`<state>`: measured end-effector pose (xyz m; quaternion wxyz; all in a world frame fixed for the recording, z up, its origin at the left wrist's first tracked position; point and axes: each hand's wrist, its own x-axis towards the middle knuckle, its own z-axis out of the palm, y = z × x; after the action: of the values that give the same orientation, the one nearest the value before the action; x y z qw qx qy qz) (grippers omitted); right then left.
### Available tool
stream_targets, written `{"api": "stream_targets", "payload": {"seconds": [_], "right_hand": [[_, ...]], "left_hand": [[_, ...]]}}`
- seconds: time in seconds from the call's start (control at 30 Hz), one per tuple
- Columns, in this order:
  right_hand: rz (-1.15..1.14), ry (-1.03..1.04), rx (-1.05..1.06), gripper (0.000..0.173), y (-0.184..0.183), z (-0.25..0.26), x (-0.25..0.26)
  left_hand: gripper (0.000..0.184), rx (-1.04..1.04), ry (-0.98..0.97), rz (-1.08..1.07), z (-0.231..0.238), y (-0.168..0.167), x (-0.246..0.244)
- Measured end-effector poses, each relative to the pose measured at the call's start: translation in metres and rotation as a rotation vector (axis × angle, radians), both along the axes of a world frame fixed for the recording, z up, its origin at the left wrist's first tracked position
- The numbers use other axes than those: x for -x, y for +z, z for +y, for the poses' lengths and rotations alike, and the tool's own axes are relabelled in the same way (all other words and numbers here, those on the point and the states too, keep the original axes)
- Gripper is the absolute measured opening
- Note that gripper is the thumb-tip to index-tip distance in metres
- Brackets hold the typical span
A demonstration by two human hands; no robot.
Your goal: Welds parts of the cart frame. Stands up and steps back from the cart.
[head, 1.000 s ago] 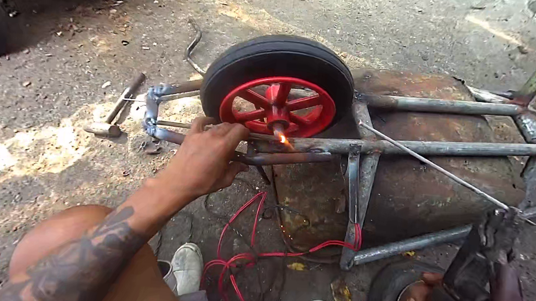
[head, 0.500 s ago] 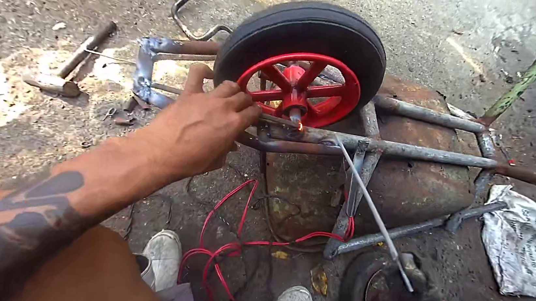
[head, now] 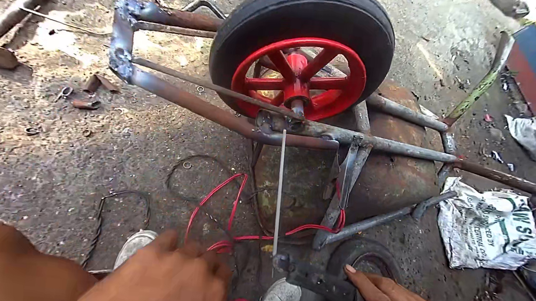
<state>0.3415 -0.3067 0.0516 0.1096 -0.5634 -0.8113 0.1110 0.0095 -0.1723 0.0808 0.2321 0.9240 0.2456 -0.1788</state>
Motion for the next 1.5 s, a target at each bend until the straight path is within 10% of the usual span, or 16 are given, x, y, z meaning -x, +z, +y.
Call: {"api": "stream_targets", "payload": {"seconds": [1.5], "right_hand": [[-0.152,-0.033,-0.107,0.048,0.000,0.018,-0.006]], "left_hand": [[0.046,-0.058,-0.112,0.048,-0.012,0.004,0.012]]}}
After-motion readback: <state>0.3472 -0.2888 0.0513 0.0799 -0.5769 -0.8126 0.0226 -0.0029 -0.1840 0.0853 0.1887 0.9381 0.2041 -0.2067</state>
